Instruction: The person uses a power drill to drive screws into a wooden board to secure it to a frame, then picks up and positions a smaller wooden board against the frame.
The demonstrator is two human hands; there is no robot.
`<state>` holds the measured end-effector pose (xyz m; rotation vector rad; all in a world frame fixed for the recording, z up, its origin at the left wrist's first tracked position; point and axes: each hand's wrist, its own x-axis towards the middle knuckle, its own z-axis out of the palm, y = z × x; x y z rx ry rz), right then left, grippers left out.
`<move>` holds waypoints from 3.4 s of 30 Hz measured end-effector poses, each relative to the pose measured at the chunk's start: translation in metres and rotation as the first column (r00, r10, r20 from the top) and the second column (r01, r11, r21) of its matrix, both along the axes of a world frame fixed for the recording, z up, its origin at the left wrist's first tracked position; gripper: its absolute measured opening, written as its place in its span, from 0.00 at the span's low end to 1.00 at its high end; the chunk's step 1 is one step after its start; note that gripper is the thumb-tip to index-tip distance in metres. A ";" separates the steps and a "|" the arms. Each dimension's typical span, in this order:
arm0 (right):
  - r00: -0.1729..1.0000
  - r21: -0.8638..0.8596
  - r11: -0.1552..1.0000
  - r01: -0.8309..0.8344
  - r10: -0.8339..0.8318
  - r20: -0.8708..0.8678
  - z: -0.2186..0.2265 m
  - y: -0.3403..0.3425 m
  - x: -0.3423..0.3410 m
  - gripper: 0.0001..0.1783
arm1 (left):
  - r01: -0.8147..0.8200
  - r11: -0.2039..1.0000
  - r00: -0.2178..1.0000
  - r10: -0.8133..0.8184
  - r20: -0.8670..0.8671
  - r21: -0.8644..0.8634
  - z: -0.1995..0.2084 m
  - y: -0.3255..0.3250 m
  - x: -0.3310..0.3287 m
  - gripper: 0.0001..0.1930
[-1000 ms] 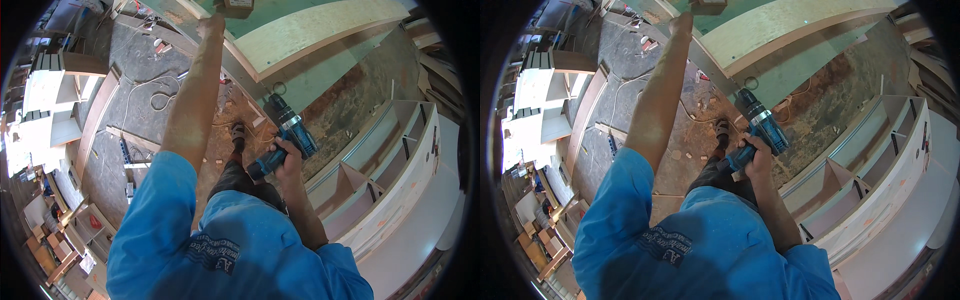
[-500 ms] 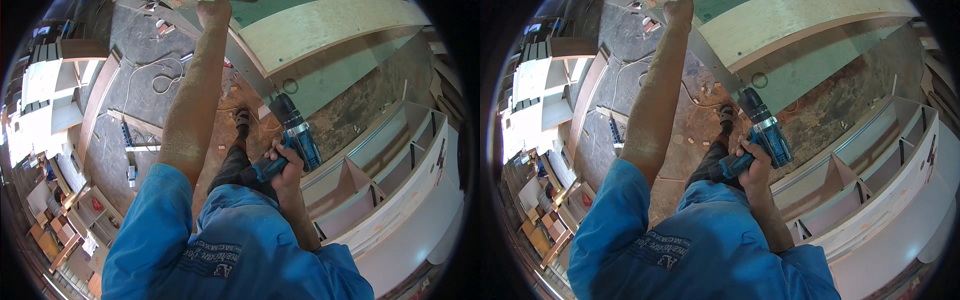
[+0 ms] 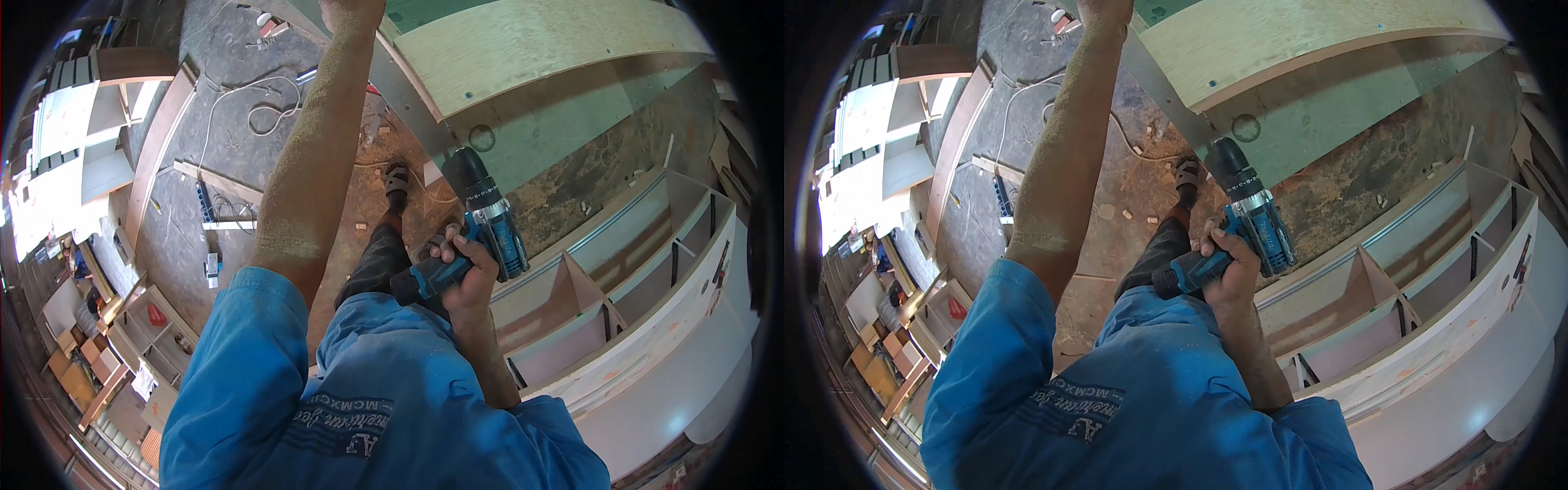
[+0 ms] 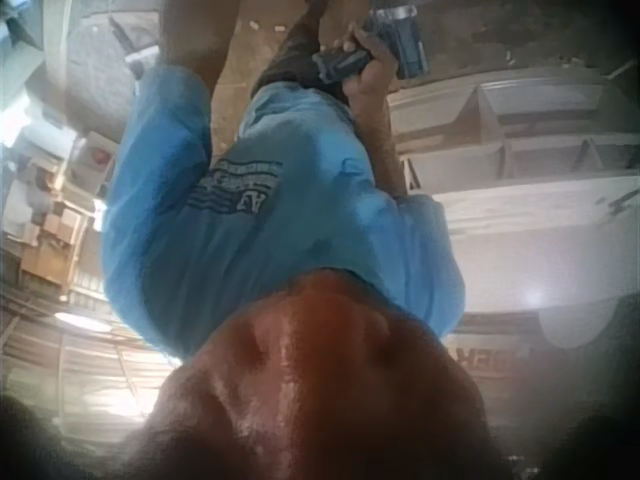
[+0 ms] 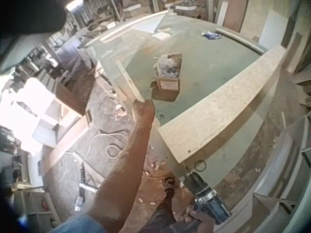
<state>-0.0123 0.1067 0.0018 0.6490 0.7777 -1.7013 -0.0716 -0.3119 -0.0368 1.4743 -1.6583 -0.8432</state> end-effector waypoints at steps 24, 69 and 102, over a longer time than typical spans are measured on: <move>0.998 -0.014 0.998 0.061 -0.061 -0.015 -0.004 0.001 0.000 0.35 | 0.009 0.998 1.000 -0.010 0.002 0.058 0.016 0.014 0.000 0.24; 0.786 0.298 0.896 0.328 -0.085 -0.612 0.001 0.171 -0.033 0.16 | 0.443 0.839 0.828 -0.247 -0.503 0.316 -0.002 0.013 0.040 0.49; 0.598 0.032 0.955 0.294 -0.158 -0.786 0.064 0.055 -0.170 0.20 | 0.036 0.987 0.999 -0.040 -0.023 -0.158 0.046 0.003 0.045 0.24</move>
